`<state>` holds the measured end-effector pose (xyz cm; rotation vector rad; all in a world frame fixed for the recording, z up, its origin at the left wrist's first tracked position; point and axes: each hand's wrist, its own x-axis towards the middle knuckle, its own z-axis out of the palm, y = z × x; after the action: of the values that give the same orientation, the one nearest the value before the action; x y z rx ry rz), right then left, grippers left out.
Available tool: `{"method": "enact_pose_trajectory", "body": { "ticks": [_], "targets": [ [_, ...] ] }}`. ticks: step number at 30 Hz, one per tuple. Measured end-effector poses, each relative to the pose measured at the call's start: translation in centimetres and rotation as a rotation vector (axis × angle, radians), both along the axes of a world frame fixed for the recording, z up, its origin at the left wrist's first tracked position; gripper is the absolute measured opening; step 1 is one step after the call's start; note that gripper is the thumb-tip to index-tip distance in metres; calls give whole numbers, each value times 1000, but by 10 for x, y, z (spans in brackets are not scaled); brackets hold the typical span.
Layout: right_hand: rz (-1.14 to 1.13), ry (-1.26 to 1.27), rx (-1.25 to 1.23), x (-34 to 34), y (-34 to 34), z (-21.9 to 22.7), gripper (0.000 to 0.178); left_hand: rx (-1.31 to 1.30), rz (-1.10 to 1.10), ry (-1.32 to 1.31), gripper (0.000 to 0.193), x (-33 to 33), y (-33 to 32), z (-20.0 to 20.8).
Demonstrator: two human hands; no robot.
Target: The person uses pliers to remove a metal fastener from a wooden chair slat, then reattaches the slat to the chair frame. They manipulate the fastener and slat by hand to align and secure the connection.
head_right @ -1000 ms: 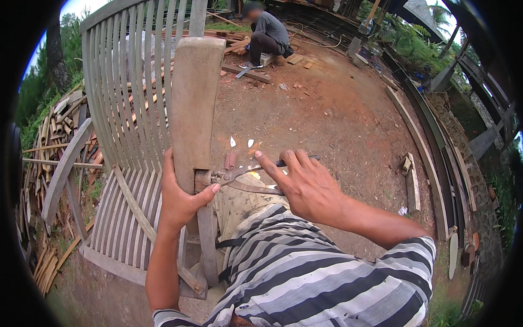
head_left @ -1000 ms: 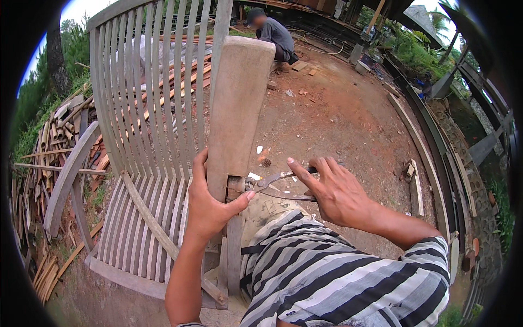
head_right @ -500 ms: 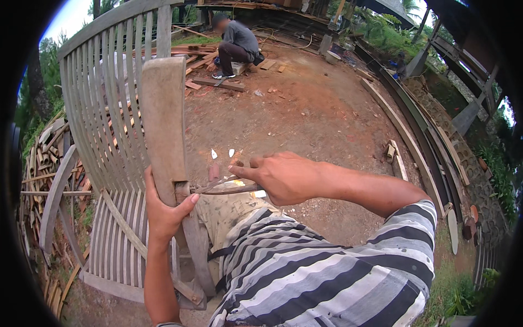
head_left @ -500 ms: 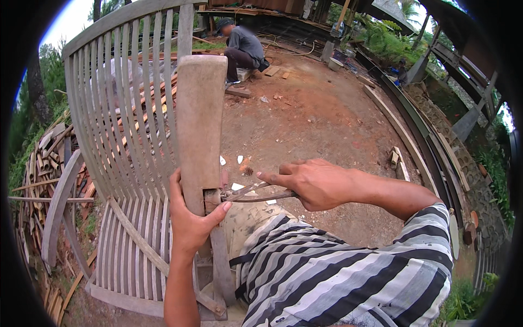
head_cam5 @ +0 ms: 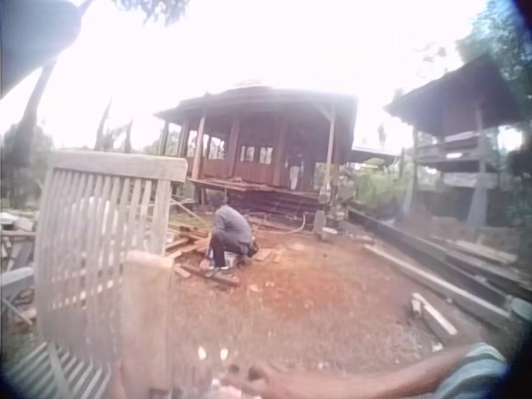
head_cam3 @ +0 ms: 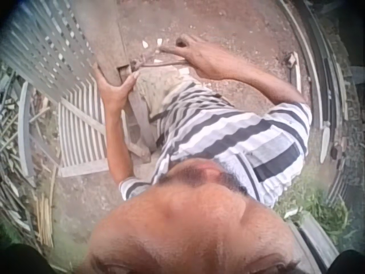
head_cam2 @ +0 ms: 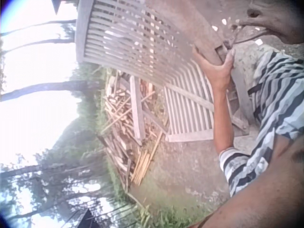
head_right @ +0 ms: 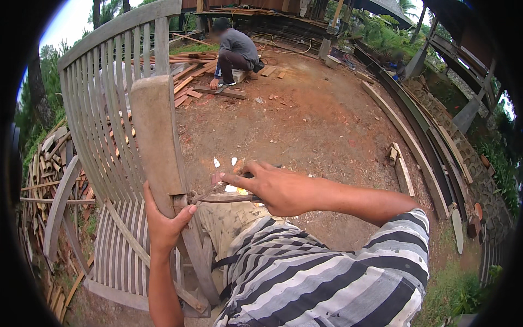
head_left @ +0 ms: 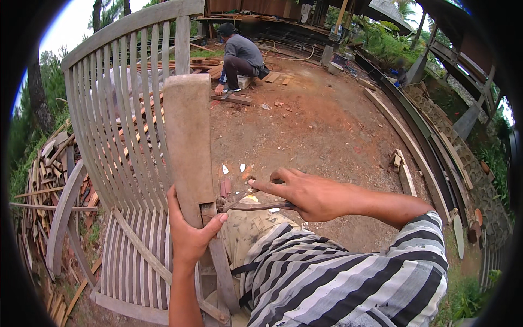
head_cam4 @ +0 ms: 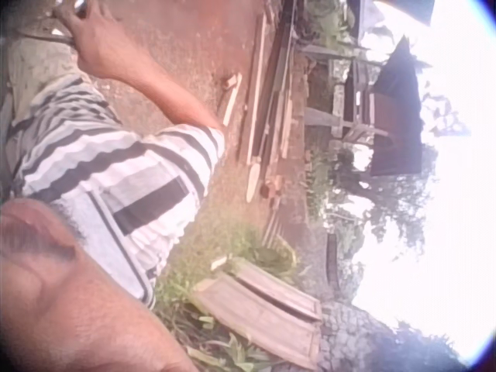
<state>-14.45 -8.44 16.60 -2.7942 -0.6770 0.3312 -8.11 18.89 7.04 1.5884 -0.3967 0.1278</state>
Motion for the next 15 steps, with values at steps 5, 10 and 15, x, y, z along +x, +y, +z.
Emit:
{"method": "enact_pose_trajectory", "body": {
  "ticks": [5, 10, 15],
  "targets": [
    [-184, -97, -74, -13, 8, 8, 85, 47, 46, -26, 101, 2, -1, -7],
    [-91, -48, 22, -9, 4, -4, 83, 43, 35, -9, 101, 0, 0, -4],
    [-62, 55, 73, -7, 1, -10, 90, 43, 21, 22, 101, -2, 0, -2]
  ]
}}
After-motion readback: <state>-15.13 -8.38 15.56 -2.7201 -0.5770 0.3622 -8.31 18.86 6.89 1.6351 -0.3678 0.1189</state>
